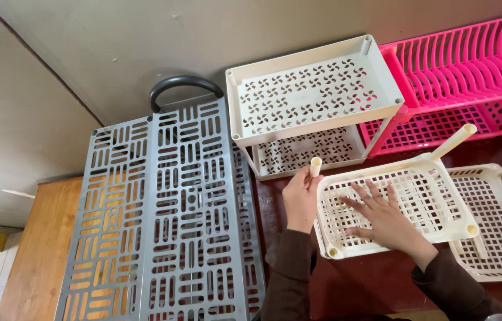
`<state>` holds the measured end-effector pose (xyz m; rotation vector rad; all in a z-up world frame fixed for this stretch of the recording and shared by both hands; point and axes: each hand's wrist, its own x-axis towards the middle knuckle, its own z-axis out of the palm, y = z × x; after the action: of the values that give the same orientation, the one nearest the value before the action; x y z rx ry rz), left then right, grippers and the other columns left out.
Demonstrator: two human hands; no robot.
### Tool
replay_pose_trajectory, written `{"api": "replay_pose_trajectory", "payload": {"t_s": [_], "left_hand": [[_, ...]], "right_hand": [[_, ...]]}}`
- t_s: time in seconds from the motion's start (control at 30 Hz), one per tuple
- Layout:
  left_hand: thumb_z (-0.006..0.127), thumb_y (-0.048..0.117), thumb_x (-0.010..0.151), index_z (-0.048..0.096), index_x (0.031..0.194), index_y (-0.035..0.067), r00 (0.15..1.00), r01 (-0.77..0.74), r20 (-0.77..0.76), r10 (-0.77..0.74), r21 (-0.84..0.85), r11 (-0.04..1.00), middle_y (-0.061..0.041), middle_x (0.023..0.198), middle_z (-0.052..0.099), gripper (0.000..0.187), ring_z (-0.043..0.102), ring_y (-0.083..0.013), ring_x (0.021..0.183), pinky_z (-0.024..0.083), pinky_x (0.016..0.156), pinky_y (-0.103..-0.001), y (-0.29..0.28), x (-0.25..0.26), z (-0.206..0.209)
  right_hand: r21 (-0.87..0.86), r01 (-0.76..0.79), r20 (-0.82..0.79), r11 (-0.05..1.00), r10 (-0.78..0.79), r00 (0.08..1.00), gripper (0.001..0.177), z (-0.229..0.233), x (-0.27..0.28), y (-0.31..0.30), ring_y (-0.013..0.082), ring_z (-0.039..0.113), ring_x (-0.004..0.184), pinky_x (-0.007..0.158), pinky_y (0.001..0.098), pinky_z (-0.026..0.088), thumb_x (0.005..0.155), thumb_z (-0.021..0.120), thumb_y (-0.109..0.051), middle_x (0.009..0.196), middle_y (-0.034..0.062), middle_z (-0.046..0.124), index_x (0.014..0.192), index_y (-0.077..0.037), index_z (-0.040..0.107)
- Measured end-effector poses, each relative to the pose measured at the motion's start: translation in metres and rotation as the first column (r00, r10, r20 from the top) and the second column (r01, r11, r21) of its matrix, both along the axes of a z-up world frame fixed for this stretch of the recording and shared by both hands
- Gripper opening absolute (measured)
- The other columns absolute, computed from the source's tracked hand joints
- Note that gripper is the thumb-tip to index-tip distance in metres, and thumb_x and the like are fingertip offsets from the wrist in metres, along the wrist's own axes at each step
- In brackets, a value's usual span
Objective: The person disassembles a white plastic dish rack by removing its legs and trays, then reassembles it by inserting the legs and placing the trays back into position.
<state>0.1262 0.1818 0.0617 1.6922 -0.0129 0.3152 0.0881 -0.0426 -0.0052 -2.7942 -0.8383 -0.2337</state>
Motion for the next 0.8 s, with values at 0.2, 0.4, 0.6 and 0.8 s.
{"api": "replay_pose_trajectory", "payload": {"t_s": [0.2, 0.4, 0.6, 0.8], "left_hand": [[0.083, 0.023, 0.091, 0.063, 0.093, -0.001, 0.988, -0.121, -0.056, 0.147, 0.328, 0.937, -0.011, 0.082, 0.068, 0.031, 0.068, -0.0285, 0.073, 0.054, 0.069, -0.036, -0.004, 0.011, 0.009], [0.068, 0.004, 0.092, 0.058, 0.133, 0.005, 0.949, 0.295, 0.13, -0.287, -0.041, 0.955, -0.009, 0.123, 0.069, 0.043, 0.066, -0.0208, 0.114, 0.051, 0.097, -0.033, 0.019, 0.02, -0.004], [0.068, -0.003, 0.091, 0.068, 0.126, -0.001, 0.973, 0.207, -0.103, -0.205, 0.004, 0.978, -0.012, 0.103, 0.078, 0.035, 0.074, -0.017, 0.093, 0.058, 0.082, -0.029, 0.015, 0.016, -0.008], [0.082, 0.015, 0.09, 0.068, 0.102, -0.002, 0.994, 0.042, -0.113, -0.01, 0.282, 0.959, -0.012, 0.092, 0.074, 0.026, 0.072, -0.0213, 0.085, 0.058, 0.078, -0.034, 0.008, 0.011, 0.012]], "right_hand": [[0.003, 0.004, 0.026, 1.0, -0.004, 1.0, 0.089, 0.003, 0.001, 0.003, 0.0352, 0.007, 0.152, 0.118, 0.0651, 0.0, 0.081, 0.045, -0.083, 0.164, 0.0084, 0.019, 0.155, -0.035, 0.032], [-0.008, 0.013, 0.024, 1.0, -0.013, 1.0, 0.087, 0.003, 0.0, 0.003, 0.0333, 0.006, 0.154, 0.117, 0.0642, 0.0, 0.082, 0.043, -0.083, 0.165, 0.0056, 0.017, 0.155, -0.037, 0.03], [-0.021, 0.005, 0.048, 1.0, -0.004, 0.999, 0.087, 0.002, 0.0, 0.001, 0.035, 0.005, 0.156, 0.119, 0.0668, -0.001, 0.083, 0.043, -0.083, 0.165, 0.0061, 0.015, 0.156, -0.036, 0.029], [-0.009, 0.008, 0.026, 1.0, -0.008, 1.0, 0.087, 0.004, -0.001, 0.002, 0.034, 0.006, 0.153, 0.119, 0.0667, 0.001, 0.082, 0.044, -0.082, 0.165, 0.0052, 0.016, 0.154, -0.035, 0.031]]}}
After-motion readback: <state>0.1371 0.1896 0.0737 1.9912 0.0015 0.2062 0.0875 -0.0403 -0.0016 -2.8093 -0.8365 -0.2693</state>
